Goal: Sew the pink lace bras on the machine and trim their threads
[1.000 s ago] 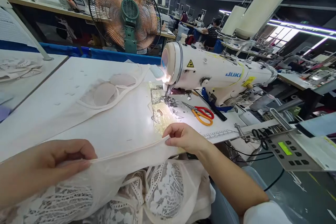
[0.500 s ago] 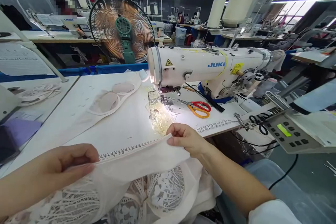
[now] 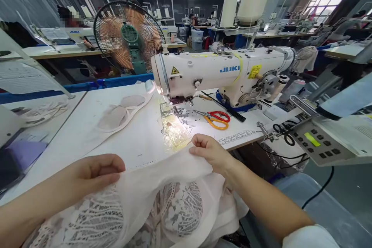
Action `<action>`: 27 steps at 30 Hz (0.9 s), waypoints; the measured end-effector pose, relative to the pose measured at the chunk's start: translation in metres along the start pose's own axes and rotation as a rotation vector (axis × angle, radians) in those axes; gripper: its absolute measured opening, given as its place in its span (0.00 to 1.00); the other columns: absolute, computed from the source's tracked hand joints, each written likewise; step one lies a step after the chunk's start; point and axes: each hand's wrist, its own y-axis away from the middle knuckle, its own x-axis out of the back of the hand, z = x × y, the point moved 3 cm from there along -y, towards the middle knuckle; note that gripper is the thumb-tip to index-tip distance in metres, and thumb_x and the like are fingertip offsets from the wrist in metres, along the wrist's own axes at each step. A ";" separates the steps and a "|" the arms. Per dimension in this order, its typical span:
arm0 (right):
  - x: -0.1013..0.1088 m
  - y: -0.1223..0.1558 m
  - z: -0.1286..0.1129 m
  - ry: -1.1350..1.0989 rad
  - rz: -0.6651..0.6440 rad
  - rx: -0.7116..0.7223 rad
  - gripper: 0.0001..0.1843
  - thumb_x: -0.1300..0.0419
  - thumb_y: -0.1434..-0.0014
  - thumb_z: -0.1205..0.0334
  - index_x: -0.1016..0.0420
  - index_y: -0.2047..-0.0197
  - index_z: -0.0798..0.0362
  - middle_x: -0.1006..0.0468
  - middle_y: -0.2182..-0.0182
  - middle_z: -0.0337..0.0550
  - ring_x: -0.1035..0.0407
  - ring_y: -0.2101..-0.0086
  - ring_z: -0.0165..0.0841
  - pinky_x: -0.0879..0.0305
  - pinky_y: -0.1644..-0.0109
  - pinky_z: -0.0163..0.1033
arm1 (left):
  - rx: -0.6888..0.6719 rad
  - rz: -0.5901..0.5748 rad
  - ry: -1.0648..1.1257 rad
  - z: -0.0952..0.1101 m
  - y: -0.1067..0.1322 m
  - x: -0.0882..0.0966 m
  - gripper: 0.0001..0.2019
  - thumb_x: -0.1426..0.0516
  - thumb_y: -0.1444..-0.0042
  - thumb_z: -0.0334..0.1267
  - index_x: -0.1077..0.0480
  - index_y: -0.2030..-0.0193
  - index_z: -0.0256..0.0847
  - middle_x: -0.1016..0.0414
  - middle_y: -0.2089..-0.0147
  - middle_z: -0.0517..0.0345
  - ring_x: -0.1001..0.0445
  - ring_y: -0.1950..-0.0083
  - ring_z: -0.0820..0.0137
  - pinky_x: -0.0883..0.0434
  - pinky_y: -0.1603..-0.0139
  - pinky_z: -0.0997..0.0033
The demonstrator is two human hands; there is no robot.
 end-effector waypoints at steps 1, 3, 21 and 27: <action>0.003 -0.003 0.000 0.055 0.011 0.019 0.14 0.37 0.57 0.54 0.39 0.74 0.51 0.38 0.79 0.31 0.43 0.78 0.25 0.44 0.74 0.32 | 0.005 -0.063 0.071 0.002 -0.004 0.003 0.16 0.49 0.54 0.55 0.36 0.67 0.45 0.39 0.78 0.66 0.44 0.78 0.73 0.47 0.78 0.76; 0.009 -0.012 -0.002 0.182 0.043 0.075 0.12 0.37 0.57 0.59 0.35 0.71 0.51 0.32 0.73 0.35 0.37 0.73 0.28 0.40 0.68 0.35 | -0.009 -0.169 0.114 0.005 -0.012 0.009 0.14 0.45 0.54 0.50 0.34 0.64 0.44 0.45 0.80 0.69 0.51 0.79 0.76 0.51 0.78 0.77; -0.111 -0.028 -0.027 0.896 -0.567 0.501 0.04 0.39 0.45 0.67 0.29 0.70 0.53 0.28 0.74 0.37 0.35 0.71 0.29 0.41 0.67 0.32 | -0.101 -0.413 0.298 -0.005 -0.001 0.013 0.12 0.42 0.53 0.46 0.24 0.64 0.45 0.27 0.70 0.61 0.33 0.71 0.71 0.35 0.71 0.76; -0.112 0.009 -0.058 0.492 -0.769 0.449 0.11 0.43 0.42 0.67 0.38 0.75 0.51 0.36 0.77 0.34 0.40 0.74 0.26 0.43 0.69 0.30 | -0.105 -0.316 0.047 -0.040 0.022 0.034 0.21 0.43 0.57 0.60 0.24 0.75 0.43 0.27 0.75 0.62 0.32 0.73 0.68 0.35 0.74 0.74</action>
